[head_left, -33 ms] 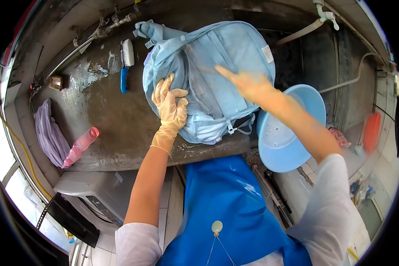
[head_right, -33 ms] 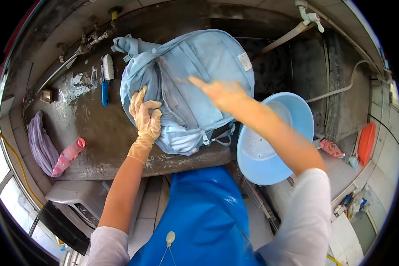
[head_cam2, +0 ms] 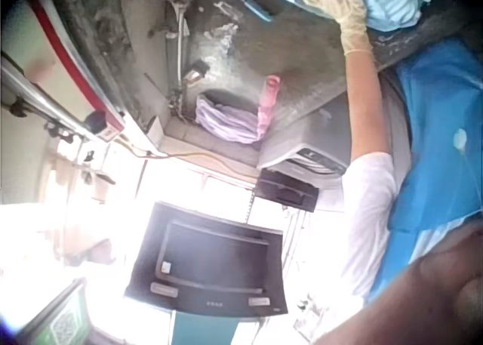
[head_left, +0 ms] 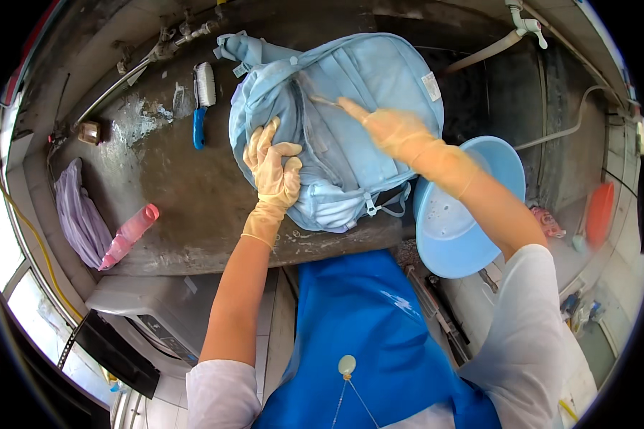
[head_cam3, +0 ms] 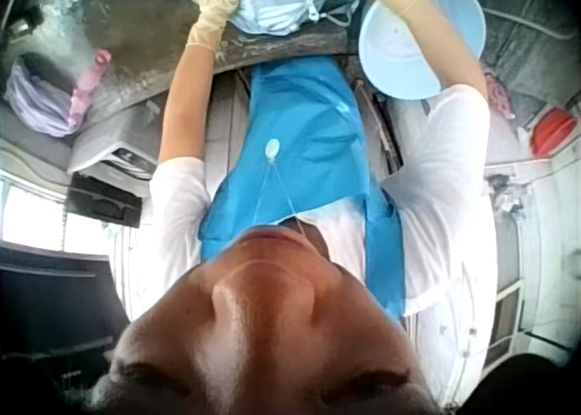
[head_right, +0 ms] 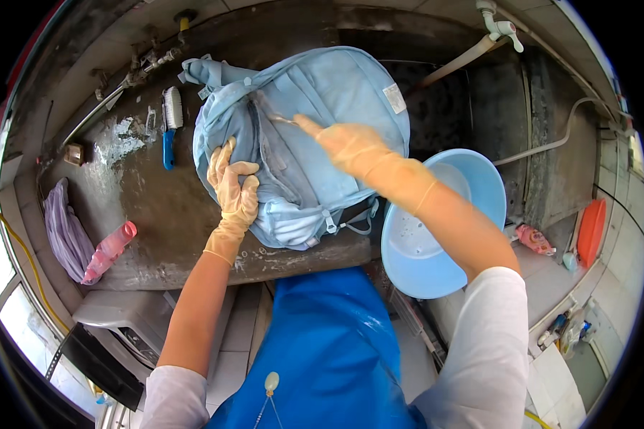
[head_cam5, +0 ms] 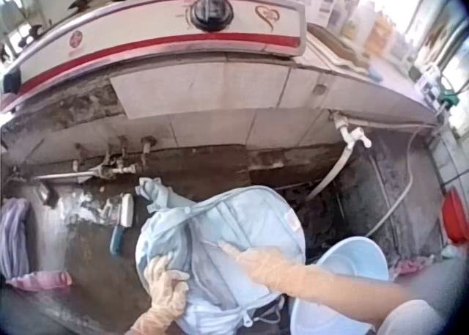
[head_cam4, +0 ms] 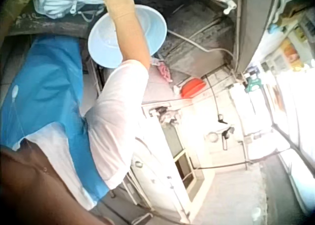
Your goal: The person cleans a backpack by hand using a brush and a toothbrush, scrubbing the interior and exterior surfaces after dipping the tools into a basin of soapy water.
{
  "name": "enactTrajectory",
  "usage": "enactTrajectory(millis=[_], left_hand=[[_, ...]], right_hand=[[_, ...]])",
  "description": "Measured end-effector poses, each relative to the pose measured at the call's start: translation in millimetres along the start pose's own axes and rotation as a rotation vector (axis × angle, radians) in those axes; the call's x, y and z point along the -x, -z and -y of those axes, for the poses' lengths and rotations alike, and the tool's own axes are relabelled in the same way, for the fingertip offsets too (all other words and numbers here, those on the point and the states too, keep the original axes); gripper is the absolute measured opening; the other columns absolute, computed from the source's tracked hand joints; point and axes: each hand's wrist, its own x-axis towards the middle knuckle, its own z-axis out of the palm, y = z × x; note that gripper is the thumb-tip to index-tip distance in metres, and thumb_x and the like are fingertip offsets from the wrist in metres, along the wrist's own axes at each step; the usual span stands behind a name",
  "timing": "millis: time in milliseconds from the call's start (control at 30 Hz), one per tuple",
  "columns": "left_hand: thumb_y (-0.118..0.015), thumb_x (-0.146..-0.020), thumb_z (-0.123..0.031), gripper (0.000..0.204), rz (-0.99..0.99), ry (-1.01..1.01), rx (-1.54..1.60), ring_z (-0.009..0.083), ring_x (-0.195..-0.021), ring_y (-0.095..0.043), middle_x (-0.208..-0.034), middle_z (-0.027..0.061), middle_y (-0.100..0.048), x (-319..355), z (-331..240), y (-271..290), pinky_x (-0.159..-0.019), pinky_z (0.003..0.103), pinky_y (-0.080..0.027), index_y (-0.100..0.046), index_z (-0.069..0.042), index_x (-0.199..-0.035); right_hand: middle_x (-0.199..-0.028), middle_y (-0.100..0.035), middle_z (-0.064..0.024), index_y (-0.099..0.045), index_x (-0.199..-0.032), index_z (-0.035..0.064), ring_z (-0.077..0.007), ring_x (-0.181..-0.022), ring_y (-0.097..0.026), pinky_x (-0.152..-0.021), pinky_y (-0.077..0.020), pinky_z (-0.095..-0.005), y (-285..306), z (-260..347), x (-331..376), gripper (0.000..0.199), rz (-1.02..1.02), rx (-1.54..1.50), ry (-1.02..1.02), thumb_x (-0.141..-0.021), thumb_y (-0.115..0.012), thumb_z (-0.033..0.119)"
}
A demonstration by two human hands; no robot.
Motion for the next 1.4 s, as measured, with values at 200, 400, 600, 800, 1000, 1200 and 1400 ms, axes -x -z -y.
enactTrajectory(millis=[200, 400, 600, 800, 1000, 1200, 1400], left_hand=[[-0.051, -0.088, -0.038, 0.028, -0.013, -0.011, -0.007, 0.0349, -0.128, -0.041, -0.137, 0.0124, -0.053, 1.2, 5.1, 1.3, -0.108, 0.044, -0.022, -0.065, -0.013, -0.089], [-0.051, -0.089, -0.039, 0.029, -0.004, -0.005, -0.007, 0.035, -0.128, -0.04, -0.138, 0.0124, -0.052, 2.0, 4.6, -1.7, -0.108, 0.043, -0.021, -0.065, -0.014, -0.091], [-0.054, -0.087, -0.035, 0.024, -0.01, 0.003, -0.009, 0.034, -0.129, -0.04, -0.138, 0.0123, -0.052, 0.7, 2.5, -0.7, -0.109, 0.043, -0.021, -0.065, -0.014, -0.09], [-0.053, -0.09, -0.04, 0.027, -0.011, -0.008, -0.027, 0.0348, -0.128, -0.04, -0.139, 0.0126, -0.051, 2.8, 6.0, -1.8, -0.109, 0.044, -0.021, -0.063, -0.014, -0.092], [-0.051, -0.091, -0.04, 0.029, -0.017, -0.029, -0.049, 0.0362, -0.128, -0.04, -0.138, 0.0137, -0.051, 1.0, 9.2, -2.7, -0.109, 0.045, -0.022, -0.063, -0.014, -0.093], [-0.05, -0.09, -0.037, 0.027, -0.015, -0.034, -0.056, 0.0377, -0.13, -0.039, -0.139, 0.0135, -0.05, 3.0, 5.1, -1.8, -0.111, 0.045, -0.021, -0.063, -0.013, -0.093], [-0.054, -0.087, -0.035, 0.024, 0.013, -0.034, -0.039, 0.0373, -0.132, -0.036, -0.142, 0.0127, -0.048, -2.1, -0.9, 6.8, -0.11, 0.047, -0.021, -0.063, -0.014, -0.092]], right_hand=[[-0.096, -0.068, -0.0147, -0.029, -0.15, 0.027, -0.0326, -0.087, -0.068, -0.072, -0.0547, -0.0422, -22.2, 2.7, 40.5, 0.07, 0.488, 0.16, 0.057, -0.087, -0.048, 0.001], [-0.108, -0.066, -0.0186, -0.034, -0.148, 0.0328, -0.0336, -0.101, -0.065, -0.086, -0.0521, -0.0424, 0.6, 20.2, -1.3, 0.069, 0.655, 0.139, -0.026, -0.089, -0.043, -0.001], [-0.103, -0.067, -0.016, -0.033, -0.147, 0.0394, -0.0319, -0.091, -0.067, -0.079, -0.0534, -0.0413, 24.3, -1.9, -10.6, 0.069, 0.811, 0.342, 0.253, -0.09, -0.044, 0.003], [-0.102, -0.068, -0.0135, -0.045, -0.141, 0.0365, -0.0291, -0.092, -0.067, -0.078, -0.0535, -0.0394, 6.7, -6.4, 13.8, 0.056, 0.751, 0.268, 0.092, -0.092, -0.044, 0.008], [-0.115, -0.066, -0.0125, -0.063, -0.123, 0.0235, -0.0321, -0.099, -0.066, -0.085, -0.0512, -0.0418, 37.5, 8.6, -25.9, 0.031, 0.507, 0.144, -0.144, -0.097, -0.046, 0.021], [-0.095, -0.069, -0.0095, -0.055, -0.134, 0.0298, -0.0302, -0.088, -0.067, -0.074, -0.0524, -0.041, 19.8, -4.8, 17.5, 0.04, 0.551, 0.3, 0.03, -0.096, -0.049, 0.02], [-0.093, -0.068, -0.0131, -0.053, -0.136, 0.0341, -0.0305, -0.089, -0.066, -0.075, -0.051, -0.0411, -2.2, 12.9, 69.6, 0.037, 0.347, 0.113, -0.215, -0.1, -0.046, 0.027]])
